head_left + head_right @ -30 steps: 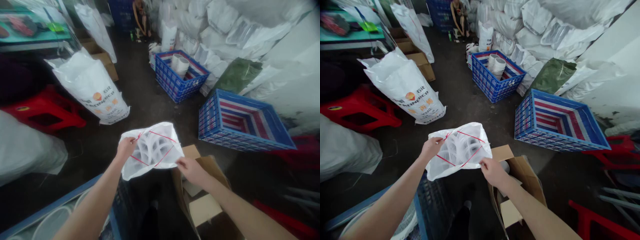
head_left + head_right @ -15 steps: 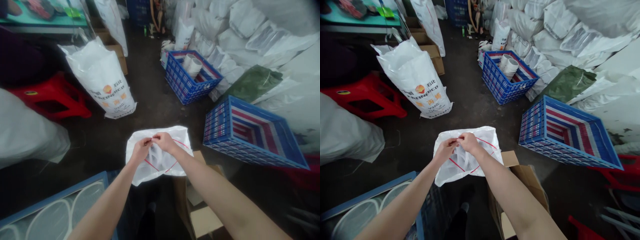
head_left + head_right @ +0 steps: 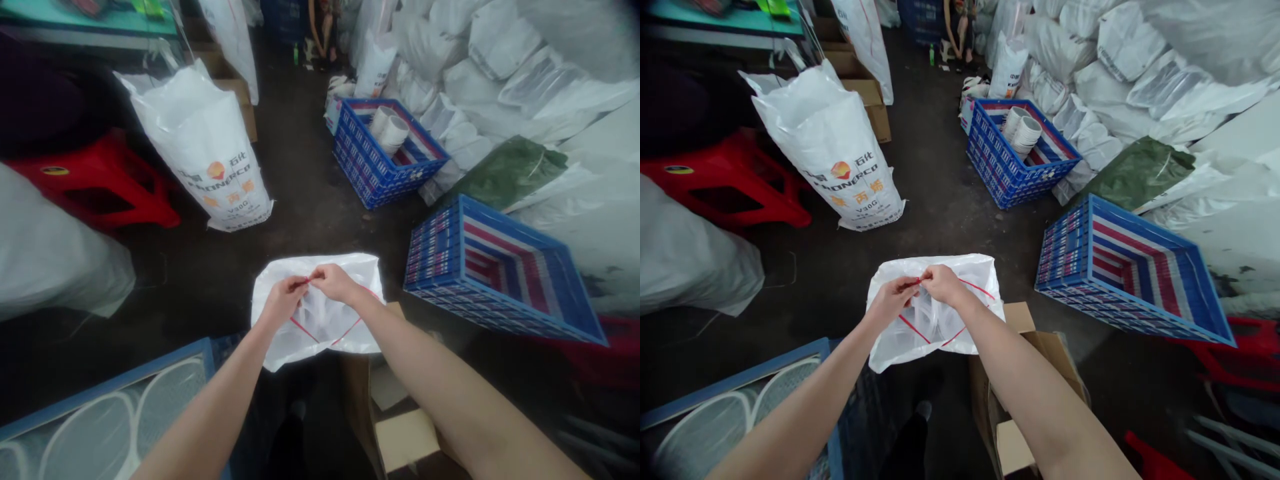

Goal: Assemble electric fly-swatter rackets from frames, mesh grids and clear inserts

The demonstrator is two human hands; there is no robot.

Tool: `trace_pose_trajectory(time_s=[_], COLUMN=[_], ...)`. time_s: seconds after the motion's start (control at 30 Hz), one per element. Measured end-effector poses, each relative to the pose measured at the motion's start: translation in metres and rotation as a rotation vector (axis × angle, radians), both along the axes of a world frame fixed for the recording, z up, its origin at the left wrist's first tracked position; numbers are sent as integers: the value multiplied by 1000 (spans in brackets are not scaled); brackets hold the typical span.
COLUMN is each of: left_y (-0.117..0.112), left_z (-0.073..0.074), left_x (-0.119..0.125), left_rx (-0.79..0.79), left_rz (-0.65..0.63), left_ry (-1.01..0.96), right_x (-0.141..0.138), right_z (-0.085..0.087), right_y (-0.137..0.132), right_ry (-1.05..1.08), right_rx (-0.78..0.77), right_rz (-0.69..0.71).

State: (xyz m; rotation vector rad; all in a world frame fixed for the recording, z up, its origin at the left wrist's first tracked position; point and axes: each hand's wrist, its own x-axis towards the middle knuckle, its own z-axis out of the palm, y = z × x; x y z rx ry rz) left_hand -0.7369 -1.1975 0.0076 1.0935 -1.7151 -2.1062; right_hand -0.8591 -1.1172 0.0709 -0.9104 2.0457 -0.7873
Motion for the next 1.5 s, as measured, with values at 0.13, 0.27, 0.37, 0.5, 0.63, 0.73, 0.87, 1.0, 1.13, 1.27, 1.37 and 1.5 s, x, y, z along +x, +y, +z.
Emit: trace_pose_trajectory(time_s=[0.13, 0.27, 0.37, 0.5, 0.63, 0.73, 0.87, 1.0, 1.13, 1.27, 1.37, 1.5], left_y=[3, 8, 10, 10, 10, 10, 9, 9, 11, 13, 15, 18], left_z=[1, 3, 6, 10, 11, 10, 9, 10, 7, 4, 5, 6], left_x=[-2, -3, -3, 0, 4, 6, 8, 9, 7, 5, 5, 5], left_rx=[152, 298, 389, 470, 510, 522, 530, 529, 520, 497, 498, 483], left_rz=[78, 164, 184, 168, 155, 158, 153, 149, 162, 218, 228, 247], left_ry=[58, 129, 174, 197, 193, 177, 158, 162, 183, 222, 245, 249], right_x=[6, 16, 22, 22, 16, 12, 9, 11, 19, 30, 37, 37], right_z=[-2, -8, -10, -11, -7, -1, 1, -3, -8, -7, -6, -7], right_y=[2, 7, 9, 7, 6, 6, 7, 8, 8, 10, 11, 15], right_ry=[-118, -277, -308, -218, -183, -230, -252, -237, -239, -303, -368, -340], right_rx=[23, 47, 26, -42, -83, -92, -76, -56, -25, 34, 51, 57], right_rz=[-127, -241, -299, -348, -300, -286, -329, -318, -318, -350, -367, -390])
